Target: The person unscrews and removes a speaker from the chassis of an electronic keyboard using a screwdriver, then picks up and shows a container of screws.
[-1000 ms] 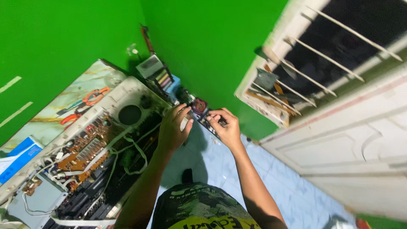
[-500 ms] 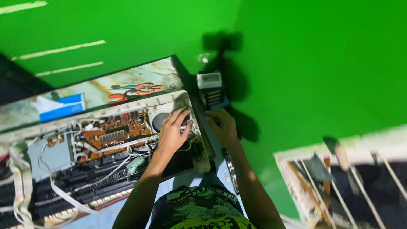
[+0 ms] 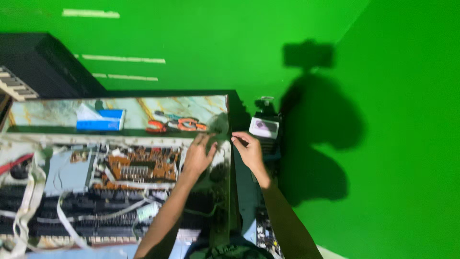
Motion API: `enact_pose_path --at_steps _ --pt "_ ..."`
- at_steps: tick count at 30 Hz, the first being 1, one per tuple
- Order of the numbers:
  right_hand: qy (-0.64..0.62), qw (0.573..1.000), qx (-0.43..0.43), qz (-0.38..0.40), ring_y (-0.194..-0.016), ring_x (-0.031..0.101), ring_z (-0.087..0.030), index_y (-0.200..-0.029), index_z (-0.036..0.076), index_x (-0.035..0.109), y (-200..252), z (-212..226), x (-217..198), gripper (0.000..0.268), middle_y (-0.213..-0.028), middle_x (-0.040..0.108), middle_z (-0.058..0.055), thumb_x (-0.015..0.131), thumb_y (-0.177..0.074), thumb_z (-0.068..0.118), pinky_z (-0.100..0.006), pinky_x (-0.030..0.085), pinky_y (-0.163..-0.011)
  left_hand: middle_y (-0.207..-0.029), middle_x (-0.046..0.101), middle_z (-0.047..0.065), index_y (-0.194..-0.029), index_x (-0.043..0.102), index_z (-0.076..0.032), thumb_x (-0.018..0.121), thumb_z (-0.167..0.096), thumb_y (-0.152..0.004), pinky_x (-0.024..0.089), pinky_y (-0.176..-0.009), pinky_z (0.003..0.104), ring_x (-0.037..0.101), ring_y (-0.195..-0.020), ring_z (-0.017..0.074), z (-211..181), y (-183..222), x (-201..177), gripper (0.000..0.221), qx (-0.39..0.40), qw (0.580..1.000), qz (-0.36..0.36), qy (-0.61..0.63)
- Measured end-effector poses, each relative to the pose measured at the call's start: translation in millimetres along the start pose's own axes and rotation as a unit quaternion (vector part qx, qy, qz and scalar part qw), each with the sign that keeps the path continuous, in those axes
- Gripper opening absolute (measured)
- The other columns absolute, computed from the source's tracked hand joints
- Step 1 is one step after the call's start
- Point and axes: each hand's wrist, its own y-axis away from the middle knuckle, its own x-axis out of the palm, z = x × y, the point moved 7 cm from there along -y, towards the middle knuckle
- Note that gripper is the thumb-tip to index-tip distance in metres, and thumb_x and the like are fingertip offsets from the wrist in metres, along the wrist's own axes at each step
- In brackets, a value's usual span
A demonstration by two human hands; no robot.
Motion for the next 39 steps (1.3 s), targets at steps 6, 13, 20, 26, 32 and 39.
enact_pose_path --at_steps 6,13,20,26,32,39 --pt "0.058 0.998 -0.025 -0.003 -0.099 0.07 -0.017 -0.108 0.003 0.076 -57.2 -56.3 28.0 0.017 -0.107 0.076 -0.007 0.073 -0.092 0.009 -0.03 0.053 -0.09 -0.124 0.065 0.021 -0.126 0.066 -0.008 0.072 -0.022 -0.089 0.053 -0.095 0.048 0.063 -0.114 0.0423 47.4 -67.5 36.8 0.039 -0.014 1.0 -0.005 0.015" --pt "0.128 0.991 0.046 0.013 -0.093 0.075 -0.022 -0.1 0.004 0.075 -80.9 -176.6 39.7 0.014 -0.1 0.079 -0.011 0.075 -0.088 0.011 -0.032 0.054 -0.083 -0.114 0.068 0.027 -0.118 0.069 -0.004 0.073 -0.021 -0.084 0.054 -0.093 0.049 0.066 -0.109 0.0436 129.1 -104.9 93.2 0.038 -0.156 0.978 0.13 -0.048" --pt "0.132 0.987 0.031 0.085 -0.089 0.076 -0.022 -0.095 0.006 0.077 -74.1 -223.3 53.0 0.014 -0.096 0.079 -0.011 0.075 -0.087 0.016 -0.034 0.057 -0.083 -0.102 0.071 0.031 -0.098 0.07 0.011 0.071 -0.022 -0.083 0.056 -0.092 0.047 0.071 -0.102 0.0427 224.2 -104.5 179.7 0.036 -0.195 0.949 0.237 -0.072" --pt "0.162 0.98 0.083 0.087 -0.09 0.073 -0.024 -0.095 0.006 0.077 -74.9 -225.4 57.2 0.019 -0.095 0.077 -0.012 0.078 -0.082 0.019 -0.037 0.056 -0.083 -0.108 0.07 0.032 -0.107 0.067 0.007 0.071 -0.019 -0.08 0.054 -0.097 0.047 0.068 -0.109 0.0444 232.9 -110.0 183.8 0.038 -0.189 0.962 0.194 -0.028" --pt "0.197 0.976 0.066 0.071 -0.091 0.077 -0.023 -0.097 0.01 0.08 -81.8 -212.6 57.6 0.015 -0.098 0.08 -0.01 0.074 -0.086 0.017 -0.036 0.057 -0.086 -0.11 0.068 0.034 -0.113 0.064 0.008 0.07 -0.015 -0.082 0.053 -0.096 0.049 0.065 -0.11 0.048 219.7 -111.6 166.8 0.039 -0.184 0.973 0.137 -0.001" --pt "0.199 0.967 0.149 0.048 -0.084 0.074 -0.02 -0.101 0.012 0.081 -67.9 -110.4 30.1 0.018 -0.1 0.079 -0.007 0.075 -0.084 0.012 -0.034 0.057 -0.078 -0.104 0.073 0.025 -0.119 0.064 -0.001 0.058 -0.014 -0.093 0.057 -0.085 0.046 0.073 -0.098 0.0409 126.5 -87.9 83.0 0.03 -0.147 0.976 -0.042 0.156"
